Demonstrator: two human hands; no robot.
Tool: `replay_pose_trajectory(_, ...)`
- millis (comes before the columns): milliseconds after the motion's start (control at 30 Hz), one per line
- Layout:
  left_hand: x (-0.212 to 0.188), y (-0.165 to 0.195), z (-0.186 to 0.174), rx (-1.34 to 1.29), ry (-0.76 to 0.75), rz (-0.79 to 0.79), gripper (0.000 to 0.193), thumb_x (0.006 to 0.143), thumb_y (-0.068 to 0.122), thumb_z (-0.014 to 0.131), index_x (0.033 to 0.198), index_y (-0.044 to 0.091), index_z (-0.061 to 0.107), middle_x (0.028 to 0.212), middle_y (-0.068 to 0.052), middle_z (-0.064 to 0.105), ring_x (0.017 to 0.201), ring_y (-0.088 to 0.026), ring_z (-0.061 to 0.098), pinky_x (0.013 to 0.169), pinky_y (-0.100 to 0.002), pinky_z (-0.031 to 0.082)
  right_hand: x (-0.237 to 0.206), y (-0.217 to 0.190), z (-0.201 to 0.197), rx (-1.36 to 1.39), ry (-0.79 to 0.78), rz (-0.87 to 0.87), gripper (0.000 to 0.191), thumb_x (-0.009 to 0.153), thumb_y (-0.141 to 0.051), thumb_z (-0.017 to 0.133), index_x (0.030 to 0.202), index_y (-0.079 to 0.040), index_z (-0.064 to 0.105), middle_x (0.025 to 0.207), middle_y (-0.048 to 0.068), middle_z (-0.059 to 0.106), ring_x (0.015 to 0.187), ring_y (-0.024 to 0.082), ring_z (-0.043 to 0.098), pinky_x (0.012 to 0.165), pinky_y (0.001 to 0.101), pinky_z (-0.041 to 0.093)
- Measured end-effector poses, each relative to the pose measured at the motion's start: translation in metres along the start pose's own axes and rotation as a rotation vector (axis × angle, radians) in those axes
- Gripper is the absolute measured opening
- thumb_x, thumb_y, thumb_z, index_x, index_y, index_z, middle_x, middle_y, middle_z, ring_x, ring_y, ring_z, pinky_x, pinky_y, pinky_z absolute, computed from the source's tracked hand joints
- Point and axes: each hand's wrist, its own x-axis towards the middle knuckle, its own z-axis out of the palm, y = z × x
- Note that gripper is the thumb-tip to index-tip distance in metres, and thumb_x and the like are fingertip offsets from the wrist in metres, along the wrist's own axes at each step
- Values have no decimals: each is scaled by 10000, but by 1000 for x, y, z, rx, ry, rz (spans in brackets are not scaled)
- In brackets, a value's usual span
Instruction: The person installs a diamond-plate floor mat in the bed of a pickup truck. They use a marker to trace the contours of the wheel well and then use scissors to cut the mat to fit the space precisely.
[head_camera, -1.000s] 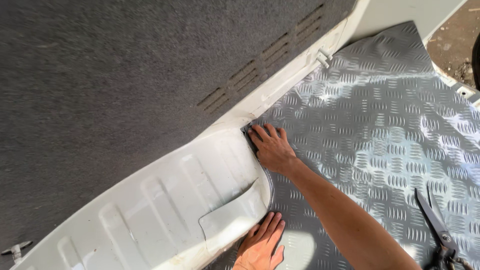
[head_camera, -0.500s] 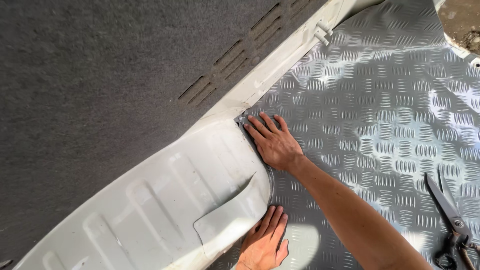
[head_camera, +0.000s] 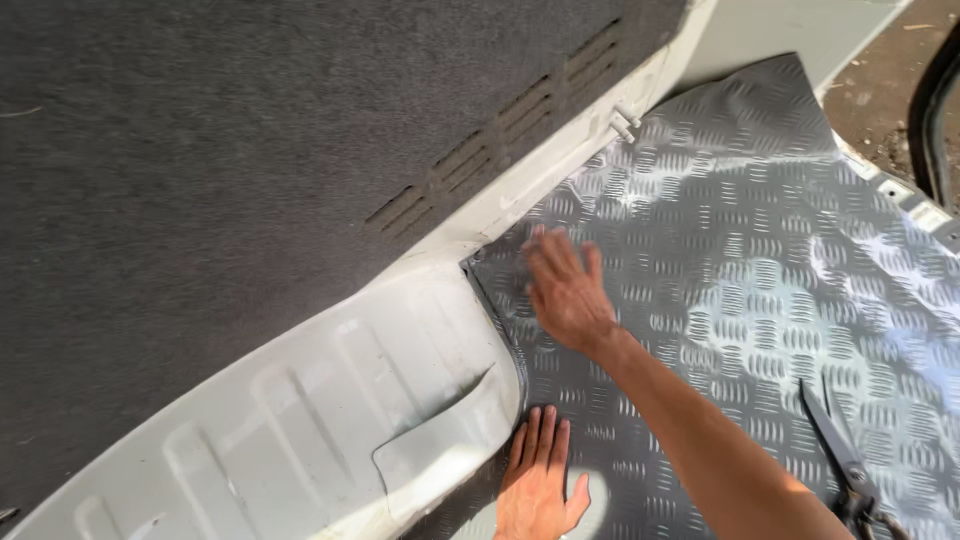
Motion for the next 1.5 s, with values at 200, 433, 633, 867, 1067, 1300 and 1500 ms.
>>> replay_pose_trajectory(200,0,-1,10,40,-19,-3,752,876,346,687,1441,-101,469,1551,-348,381,1458,-513,333,1183,-591,255,-5,14,24,-121,44,162,730,1025,-536,305,1594,-84,241,1680,174,154,1534,409,115,1167,687,107)
replay_pose_trajectory(433,157,9,-10,336,206,-311,622,873,27,607,1460,-88,435,1576,-292,349,1448,-494,339,1182,-560,308,4,37,-16,24,-120,149,642,1035,-506,336,1541,-111,333,1668,112,233,1544,348,164,1207,637,143)
replay_pose_trajectory(633,284,-26,-12,333,197,-225,656,993,361,495,1493,-49,381,1603,-234,291,1472,-446,272,1168,-597,174,42,127,-34,-53,189,213,705,1010,-449,419,1561,-26,300,1652,132,269,1504,343,234,1152,629,164)
replay_pose_trajectory(867,283,-26,-4,325,177,-268,680,974,393,504,1511,-9,394,1610,-210,326,1474,-403,282,1167,-579,195,52,153,-12,-69,184,282,732,977,-482,454,1552,-44,334,1651,165,270,1513,334,246,1181,622,171)
replay_pose_trajectory(1067,294,-25,-7,355,216,-286,708,932,417,554,1484,-9,431,1535,-222,412,1399,-395,371,1105,-569,269,69,151,-25,-183,263,293,737,942,-515,544,1505,-64,392,1569,202,329,1432,370,305,1080,666,221)
replay_pose_trajectory(1300,330,-15,-2,385,163,-476,686,954,459,540,1516,86,413,1456,-203,426,1283,-421,422,1008,-635,307,102,193,-74,64,-72,341,500,910,-398,640,1357,-193,549,1369,104,517,1364,322,435,1078,664,354)
replay_pose_trajectory(1500,363,-12,12,591,58,-523,596,991,481,528,1548,318,390,1402,-290,404,1220,-522,428,908,-731,377,90,211,-49,-17,111,180,488,925,-278,617,1388,-143,540,1343,178,513,1285,383,457,1057,669,325)
